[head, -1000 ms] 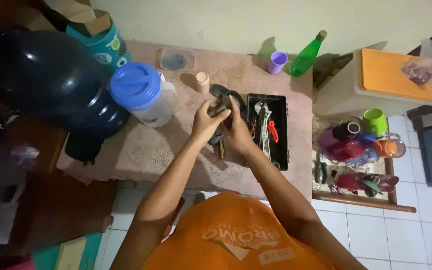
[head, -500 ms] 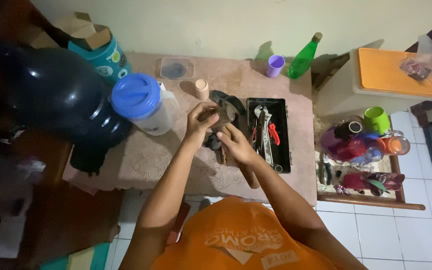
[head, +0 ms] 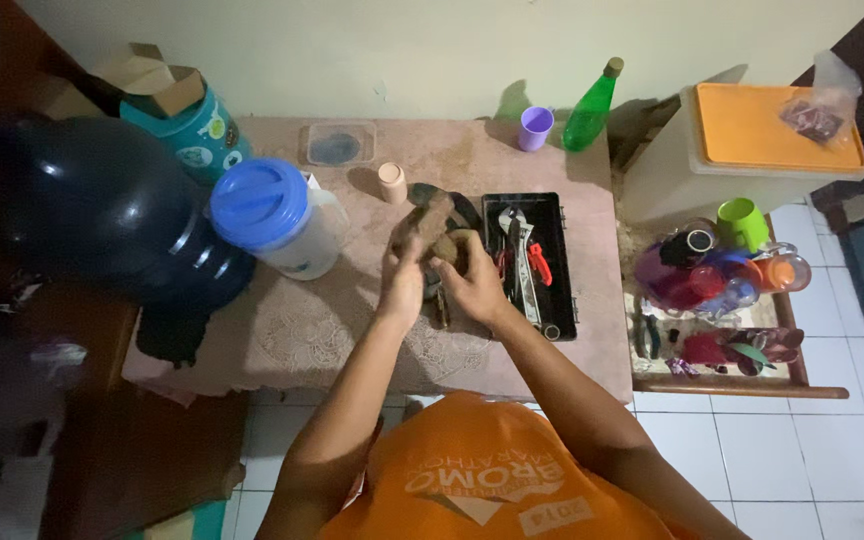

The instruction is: The person empties a toolbox and reorganizes its contents on a table. They handle pliers, wrenches, a hammer, and other small tools, placing them back into the toolbox in an orderly manner.

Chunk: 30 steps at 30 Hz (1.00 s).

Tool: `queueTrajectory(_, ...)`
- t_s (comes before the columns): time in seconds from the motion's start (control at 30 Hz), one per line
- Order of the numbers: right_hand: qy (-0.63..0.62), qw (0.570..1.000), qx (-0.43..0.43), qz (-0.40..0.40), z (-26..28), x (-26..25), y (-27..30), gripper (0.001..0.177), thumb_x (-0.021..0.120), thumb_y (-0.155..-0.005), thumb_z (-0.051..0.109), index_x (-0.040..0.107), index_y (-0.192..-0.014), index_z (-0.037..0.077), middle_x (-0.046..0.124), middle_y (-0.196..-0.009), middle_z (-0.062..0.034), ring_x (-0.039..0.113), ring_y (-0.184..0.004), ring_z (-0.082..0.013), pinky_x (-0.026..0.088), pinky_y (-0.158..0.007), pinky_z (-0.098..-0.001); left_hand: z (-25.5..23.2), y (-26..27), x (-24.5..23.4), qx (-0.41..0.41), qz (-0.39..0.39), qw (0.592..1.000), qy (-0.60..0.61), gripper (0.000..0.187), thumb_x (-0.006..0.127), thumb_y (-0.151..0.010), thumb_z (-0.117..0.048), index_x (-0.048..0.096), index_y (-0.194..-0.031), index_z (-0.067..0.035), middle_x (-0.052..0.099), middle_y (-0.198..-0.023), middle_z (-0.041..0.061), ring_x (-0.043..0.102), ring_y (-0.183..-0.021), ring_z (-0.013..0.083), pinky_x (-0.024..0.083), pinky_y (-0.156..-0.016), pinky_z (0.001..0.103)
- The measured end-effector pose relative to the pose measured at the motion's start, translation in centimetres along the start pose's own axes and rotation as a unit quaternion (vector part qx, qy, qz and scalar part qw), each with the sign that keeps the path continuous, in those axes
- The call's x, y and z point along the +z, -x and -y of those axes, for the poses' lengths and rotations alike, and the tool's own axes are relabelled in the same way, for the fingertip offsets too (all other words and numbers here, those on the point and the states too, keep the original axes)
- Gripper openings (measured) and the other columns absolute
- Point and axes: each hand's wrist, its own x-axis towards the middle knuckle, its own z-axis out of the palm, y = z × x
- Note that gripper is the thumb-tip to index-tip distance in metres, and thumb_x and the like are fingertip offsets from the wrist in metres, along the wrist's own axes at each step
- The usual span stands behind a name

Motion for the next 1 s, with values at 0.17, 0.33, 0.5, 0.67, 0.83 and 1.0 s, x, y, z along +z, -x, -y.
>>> queueTrajectory(0.17, -0.057, 0.996, -0.060, 0.023, -0.5, 0.1, 0.0, 0.046, 0.075, -0.092, 0.012, 0.048, -0.128, 0.000, 0.068, -0.111, -0.0143, 0.067, -0.104, -0.0250, 0.054, -0.090, -0.0371, -0.2, -0.9, -0.8, 0.007, -0.032, 0.999, 0.023, 0.053, 0.066, -0.091, -0.026, 0.059, -0.135, 0.001, 0.069, -0.123, 0.016, 0.068, -0.113, 0.0263, 0.055, -0.099, 0.041)
queueTrajectory(0.33, -0.215, 0.932, 0.180, 0.230, -1.6, -2.1, 0.4, 0.036, 0.070, -0.096, 0.022, 0.055, -0.123, 0.002, 0.064, -0.089, -0.0071, 0.061, -0.080, -0.0200, 0.052, -0.071, -0.0357, 0.3, -2.1, -2.1, -0.018, 0.011, 0.991, 0.130, 0.046, 0.064, -0.092, -0.024, 0.062, -0.128, 0.004, 0.072, -0.117, 0.017, 0.073, -0.103, 0.0311, 0.056, -0.094, 0.044)
queueTrajectory(0.5, -0.185, 0.957, 0.141, 0.172, -2.7, -1.9, 1.4, 0.029, 0.067, -0.104, 0.026, 0.059, -0.115, 0.000, 0.055, -0.078, -0.0013, 0.051, -0.065, -0.0168, 0.045, -0.058, -0.0338, 0.2, -3.3, -1.8, -0.041, 0.080, 0.982, 0.167, 0.047, 0.068, -0.094, -0.032, 0.061, -0.127, 0.001, 0.070, -0.118, 0.016, 0.070, -0.106, 0.0319, 0.055, -0.093, 0.043)
queueTrajectory(0.67, 0.058, 0.998, 0.017, 0.035, -2.3, -1.0, 1.2, 0.027, 0.073, -0.101, 0.028, 0.060, -0.104, 0.005, 0.062, -0.074, -0.0074, 0.061, -0.066, -0.0246, 0.052, -0.060, -0.0379, -1.0, -3.4, 0.5, 0.049, -0.037, 0.995, -0.078, 0.083, 0.081, -0.083, -0.053, 0.046, -0.140, -0.003, 0.059, -0.123, 0.012, 0.059, -0.117, 0.0283, 0.050, -0.104, 0.043)
queueTrajectory(0.83, 0.239, 0.970, 0.026, -0.038, -0.2, -1.3, 1.6, 0.037, 0.078, -0.090, 0.026, 0.061, -0.119, 0.011, 0.073, -0.087, -0.0165, 0.071, -0.078, -0.0354, 0.054, -0.065, -0.0452, -1.3, -1.8, 2.4, 0.020, -0.038, 0.989, -0.143, 0.109, 0.082, -0.072, -0.054, 0.027, -0.156, -0.012, 0.050, -0.132, 0.012, 0.051, -0.127, 0.0281, 0.040, -0.108, 0.045)
queueTrajectory(1.0, 0.215, 0.976, 0.030, -0.015, 0.9, -1.9, 1.2, 0.049, 0.079, -0.087, 0.021, 0.050, -0.125, 0.009, 0.075, -0.094, -0.0145, 0.074, -0.082, -0.0321, 0.056, -0.068, -0.0437, -1.5, -3.3, 1.1, 0.098, 0.089, 0.980, 0.147, 0.088, 0.066, -0.068, -0.018, 0.042, -0.151, -0.001, 0.055, -0.137, 0.019, 0.051, -0.139, 0.0365, 0.036, -0.126, 0.047)
